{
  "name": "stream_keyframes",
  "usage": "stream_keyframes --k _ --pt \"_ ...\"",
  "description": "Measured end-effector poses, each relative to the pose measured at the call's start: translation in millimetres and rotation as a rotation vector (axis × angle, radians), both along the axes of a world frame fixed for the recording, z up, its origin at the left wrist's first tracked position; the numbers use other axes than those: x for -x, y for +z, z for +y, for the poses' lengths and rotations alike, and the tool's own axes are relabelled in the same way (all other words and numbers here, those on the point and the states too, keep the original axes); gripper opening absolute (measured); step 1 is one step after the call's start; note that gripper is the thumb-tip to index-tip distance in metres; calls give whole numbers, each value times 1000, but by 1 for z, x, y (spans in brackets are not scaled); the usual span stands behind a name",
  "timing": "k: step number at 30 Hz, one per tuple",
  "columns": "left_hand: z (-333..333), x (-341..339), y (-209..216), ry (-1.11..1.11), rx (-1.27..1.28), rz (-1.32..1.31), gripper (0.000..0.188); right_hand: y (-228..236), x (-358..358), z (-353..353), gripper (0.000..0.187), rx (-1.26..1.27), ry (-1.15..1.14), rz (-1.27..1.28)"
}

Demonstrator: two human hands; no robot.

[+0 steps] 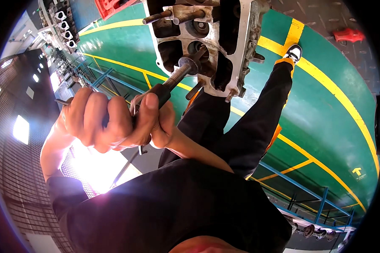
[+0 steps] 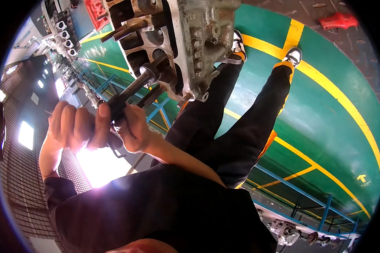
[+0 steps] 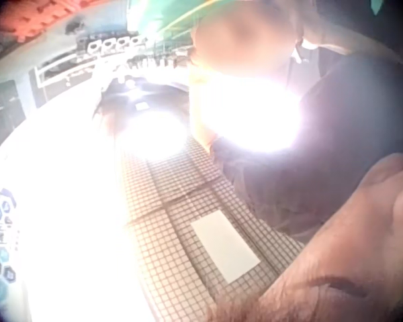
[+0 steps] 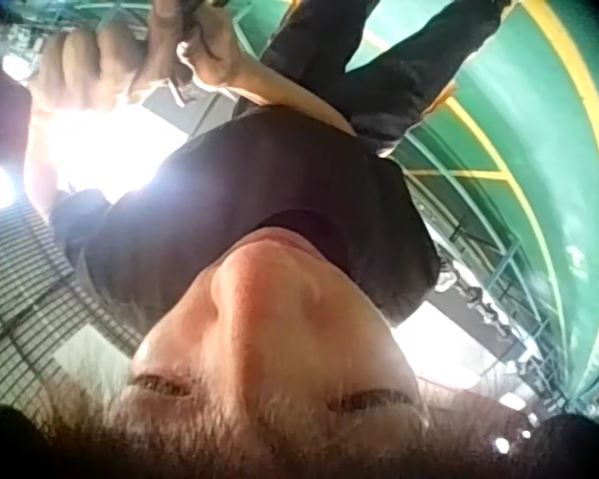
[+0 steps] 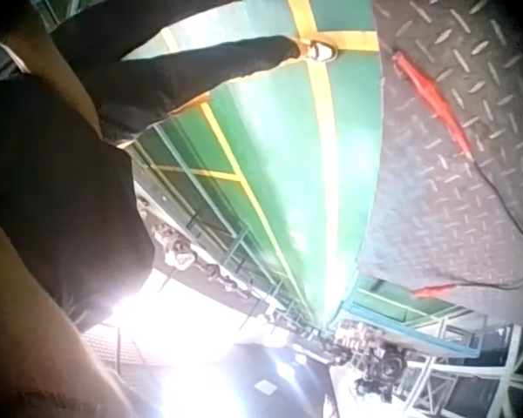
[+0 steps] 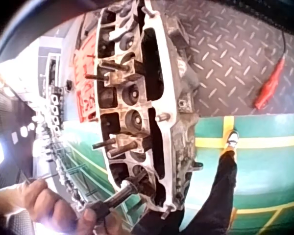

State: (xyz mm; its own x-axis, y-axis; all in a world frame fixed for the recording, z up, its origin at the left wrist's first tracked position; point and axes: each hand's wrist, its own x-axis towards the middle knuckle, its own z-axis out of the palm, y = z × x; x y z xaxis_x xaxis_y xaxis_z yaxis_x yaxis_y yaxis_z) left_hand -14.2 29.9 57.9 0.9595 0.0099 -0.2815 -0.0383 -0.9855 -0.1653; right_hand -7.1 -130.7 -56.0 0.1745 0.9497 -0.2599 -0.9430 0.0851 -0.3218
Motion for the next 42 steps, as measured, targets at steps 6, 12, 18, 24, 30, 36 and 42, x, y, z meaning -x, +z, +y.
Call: stream_keyframes --k 6,12,18,24,30,36,42 --pt "-10 2 -11 100 -16 -104 38 4 9 2 37 62 -48 -7" --pt "-16 8 -16 108 -86 -157 49 -4 -2 2 37 -28 -11 43" --pt "-32 4 -10 225 -127 -79 53 -10 -7 -3 47 -51 58 51" --pt "-50 -24 -4 379 -225 53 55 -7 -10 -4 48 -72 166 230" --pt "-47 -46 18 400 -144 288 78 3 -16 4 61 27 139 148" --pt "-36 -61 32 496 11 398 85 3 -16 5 58 22 207 117" --pt "-36 -70 29 670 86 527 65 -4 -17 4 58 99 166 77"
